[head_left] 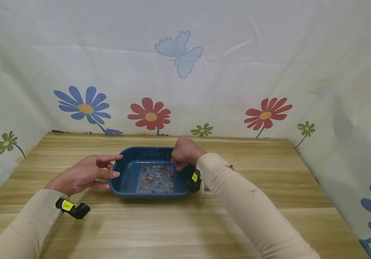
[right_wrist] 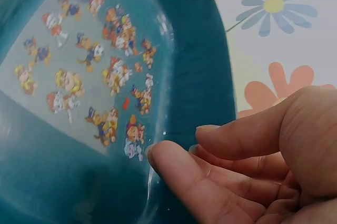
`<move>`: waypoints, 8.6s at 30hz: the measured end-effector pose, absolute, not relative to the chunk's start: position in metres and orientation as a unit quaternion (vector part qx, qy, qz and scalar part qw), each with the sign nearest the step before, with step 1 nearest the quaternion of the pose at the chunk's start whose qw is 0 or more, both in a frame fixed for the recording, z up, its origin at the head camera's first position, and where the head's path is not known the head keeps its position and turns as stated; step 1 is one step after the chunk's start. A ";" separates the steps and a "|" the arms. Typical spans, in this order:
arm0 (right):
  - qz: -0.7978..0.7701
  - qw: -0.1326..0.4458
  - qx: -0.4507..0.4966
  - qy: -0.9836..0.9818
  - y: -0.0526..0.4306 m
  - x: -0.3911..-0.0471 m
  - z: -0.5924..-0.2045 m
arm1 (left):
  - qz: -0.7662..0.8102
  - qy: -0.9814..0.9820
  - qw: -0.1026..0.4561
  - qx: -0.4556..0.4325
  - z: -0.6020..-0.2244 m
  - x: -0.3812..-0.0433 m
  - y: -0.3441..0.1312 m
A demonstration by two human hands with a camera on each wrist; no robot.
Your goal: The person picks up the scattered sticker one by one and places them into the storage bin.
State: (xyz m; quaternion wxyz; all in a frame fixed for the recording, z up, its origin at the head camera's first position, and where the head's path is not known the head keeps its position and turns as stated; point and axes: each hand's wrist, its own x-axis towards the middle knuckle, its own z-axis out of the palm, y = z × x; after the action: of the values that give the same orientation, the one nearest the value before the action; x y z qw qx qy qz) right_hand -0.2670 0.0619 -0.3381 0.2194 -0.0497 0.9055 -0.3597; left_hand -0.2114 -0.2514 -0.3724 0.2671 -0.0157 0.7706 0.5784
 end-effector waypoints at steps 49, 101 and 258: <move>-0.518 0.302 -0.029 0.799 0.148 -0.271 -0.323 | 0.587 0.765 0.265 -0.008 -0.377 -0.211 -0.253; -0.471 0.255 0.052 0.843 0.240 -0.274 -0.339 | 0.587 0.765 0.265 -0.008 -0.376 -0.209 -0.252; -0.375 0.070 -0.040 0.923 0.265 -0.276 -0.395 | 0.587 0.765 0.264 -0.024 -0.376 -0.209 -0.252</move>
State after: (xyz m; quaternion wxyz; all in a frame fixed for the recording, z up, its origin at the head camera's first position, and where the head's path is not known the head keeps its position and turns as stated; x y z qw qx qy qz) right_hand -0.2759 0.2649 -0.3951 0.0697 -0.0402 0.9234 -0.3753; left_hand -0.2091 -0.2521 -0.3761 0.2641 -0.0235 0.7650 0.5870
